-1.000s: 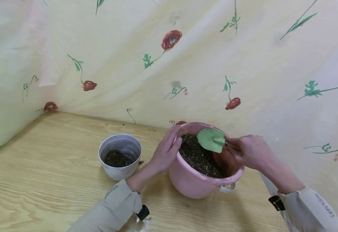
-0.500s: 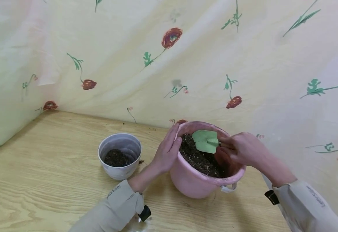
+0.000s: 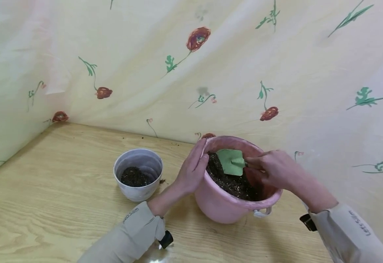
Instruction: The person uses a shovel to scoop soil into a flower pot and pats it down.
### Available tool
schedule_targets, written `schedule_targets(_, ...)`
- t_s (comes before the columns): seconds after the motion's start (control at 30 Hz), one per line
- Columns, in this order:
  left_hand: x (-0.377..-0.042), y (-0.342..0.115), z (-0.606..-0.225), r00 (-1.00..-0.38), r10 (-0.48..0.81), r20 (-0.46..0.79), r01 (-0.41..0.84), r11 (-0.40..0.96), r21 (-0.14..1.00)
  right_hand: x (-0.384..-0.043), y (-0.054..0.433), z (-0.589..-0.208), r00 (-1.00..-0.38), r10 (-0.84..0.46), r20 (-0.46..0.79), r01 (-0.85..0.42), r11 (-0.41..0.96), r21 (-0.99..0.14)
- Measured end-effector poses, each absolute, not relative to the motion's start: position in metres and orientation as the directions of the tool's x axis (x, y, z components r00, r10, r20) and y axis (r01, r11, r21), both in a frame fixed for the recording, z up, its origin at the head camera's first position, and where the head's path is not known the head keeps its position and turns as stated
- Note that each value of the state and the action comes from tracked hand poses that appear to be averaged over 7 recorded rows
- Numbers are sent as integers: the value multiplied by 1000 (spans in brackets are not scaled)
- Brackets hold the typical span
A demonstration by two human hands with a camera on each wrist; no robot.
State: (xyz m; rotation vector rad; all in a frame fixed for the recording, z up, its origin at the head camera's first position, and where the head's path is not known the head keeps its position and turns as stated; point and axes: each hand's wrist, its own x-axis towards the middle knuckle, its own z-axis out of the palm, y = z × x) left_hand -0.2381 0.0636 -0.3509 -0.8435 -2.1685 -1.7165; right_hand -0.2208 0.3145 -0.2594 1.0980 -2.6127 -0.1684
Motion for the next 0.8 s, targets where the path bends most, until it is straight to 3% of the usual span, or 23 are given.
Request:
schedule_targets(0.37, -239, 64, -350, -830, 270, 488, 539, 164, 826, -220, 309, -266, -657, -736, 161, -705, 676, 214)
schedule_targets(0.6, -238, 64, -349, -841, 276, 464, 518, 168, 839, -224, 304, -274, -567, -804, 181, -802, 589, 102)
schedule_targets(0.8, -236, 65, -349, -847, 273, 457, 510, 168, 844, -227, 308, -278, -650, -746, 144, -760, 642, -100)
